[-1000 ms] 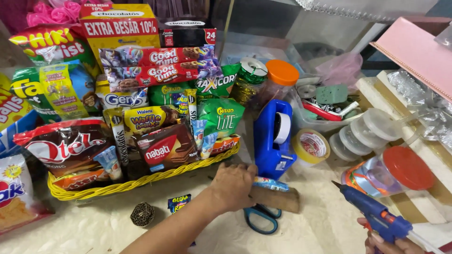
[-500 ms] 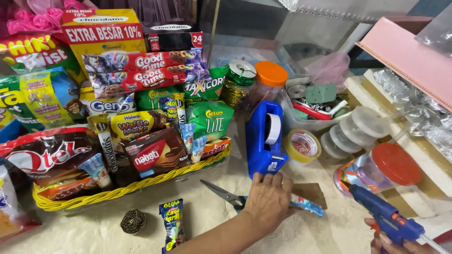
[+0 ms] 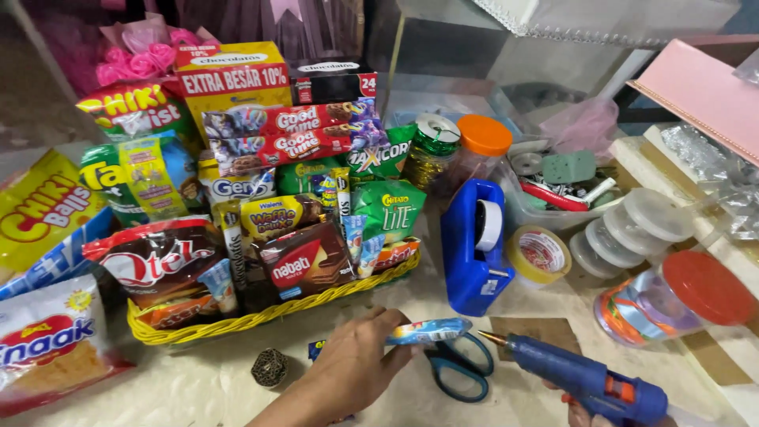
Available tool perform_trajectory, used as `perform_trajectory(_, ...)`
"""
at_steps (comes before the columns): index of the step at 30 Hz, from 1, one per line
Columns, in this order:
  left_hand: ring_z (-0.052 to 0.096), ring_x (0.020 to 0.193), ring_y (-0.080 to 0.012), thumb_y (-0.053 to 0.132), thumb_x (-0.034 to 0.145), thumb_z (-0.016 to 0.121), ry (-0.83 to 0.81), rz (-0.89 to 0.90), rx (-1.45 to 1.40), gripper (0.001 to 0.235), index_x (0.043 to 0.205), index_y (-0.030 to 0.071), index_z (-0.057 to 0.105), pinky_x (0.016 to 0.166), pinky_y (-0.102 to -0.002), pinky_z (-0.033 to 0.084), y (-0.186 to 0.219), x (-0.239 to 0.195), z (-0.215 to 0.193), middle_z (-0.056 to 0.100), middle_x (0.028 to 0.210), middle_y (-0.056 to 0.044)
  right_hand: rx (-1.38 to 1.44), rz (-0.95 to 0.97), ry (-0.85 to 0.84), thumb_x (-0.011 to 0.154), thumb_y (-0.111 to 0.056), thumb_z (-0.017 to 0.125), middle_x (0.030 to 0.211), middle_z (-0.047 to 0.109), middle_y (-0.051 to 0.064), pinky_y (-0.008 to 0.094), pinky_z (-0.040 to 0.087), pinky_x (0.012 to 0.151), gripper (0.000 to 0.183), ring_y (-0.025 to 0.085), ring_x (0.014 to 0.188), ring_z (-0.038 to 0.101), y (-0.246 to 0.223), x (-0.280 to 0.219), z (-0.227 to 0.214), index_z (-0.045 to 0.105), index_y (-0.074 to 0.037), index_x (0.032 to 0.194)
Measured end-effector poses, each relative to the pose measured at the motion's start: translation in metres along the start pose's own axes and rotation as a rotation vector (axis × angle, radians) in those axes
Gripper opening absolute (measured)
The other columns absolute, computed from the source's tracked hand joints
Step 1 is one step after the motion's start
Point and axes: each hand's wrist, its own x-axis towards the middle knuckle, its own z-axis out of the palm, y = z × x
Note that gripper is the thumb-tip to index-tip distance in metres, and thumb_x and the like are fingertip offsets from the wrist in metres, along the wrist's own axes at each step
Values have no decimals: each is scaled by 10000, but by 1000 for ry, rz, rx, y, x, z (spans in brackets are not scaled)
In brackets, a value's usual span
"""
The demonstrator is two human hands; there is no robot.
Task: Arranging and securing various snack packages into a decorative gift basket using a hot glue gun.
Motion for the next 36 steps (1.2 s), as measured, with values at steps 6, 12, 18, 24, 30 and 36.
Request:
perform_trajectory(6, 632, 881, -320, 391, 1005, 645, -7, -74, -4, 233, 1021, 163, 598, 710, -452, 458, -18, -28, -31, 668, 994, -58, -855, -710, -541, 705, -71, 816, 701, 696, 324, 380, 469, 611, 685, 353, 644, 680, 96, -84, 82, 740, 241, 1310)
perform_trajectory(12, 629, 964, -329, 432, 1012, 599, -20, -106, 9, 237, 1039, 197, 596, 787, -454, 456, -27, -36, -37, 687, 1042, -45, -773, -934, -316, 719, 68, 665, 960, 732, 499, 468, 398, 579, 693, 379, 599, 494, 163, -134, 143, 637, 124, 1409)
perform_trajectory(18, 623, 989, -316, 428, 1005, 604, -8, -92, -28, 251, 1076, 187, 609, 784, -457, 464, -29, -39, -41, 685, 1067, -54, -784, -879, -221, 867, 62, 658, 842, 629, 375, 465, 328, 478, 358, 373, 568, 441, 148, -121, 130, 701, 300, 1130)
perform_trajectory(24, 614, 1048, -314, 447, 1014, 577, -37, -135, -45, 288, 1152, 199, 623, 842, -451, 453, -26, -41, -43, 677, 1108, -52, -788, -854, -133, 822, 114, 611, 922, 621, 418, 506, 380, 526, 627, 424, 600, 483, 162, -135, 145, 599, 2, 1439)
perform_trajectory(30, 620, 909, -305, 402, 1018, 600, -17, -90, -45, 220, 1034, 185, 623, 742, -443, 452, -29, -43, -45, 679, 997, -62, -823, -914, -78, 843, 24, 713, 852, 687, 412, 539, 443, 607, 357, 532, 699, 631, 125, -102, 116, 740, 301, 1067)
perform_trajectory(36, 615, 972, -313, 437, 1031, 562, -76, -142, -56, 237, 1052, 206, 607, 826, -426, 448, -23, -44, -49, 661, 1020, -55, -638, -881, 39, 922, 231, 502, 1145, 572, 513, 620, 441, 944, 665, 589, 1017, 562, 170, -139, 163, 500, 9, 1549)
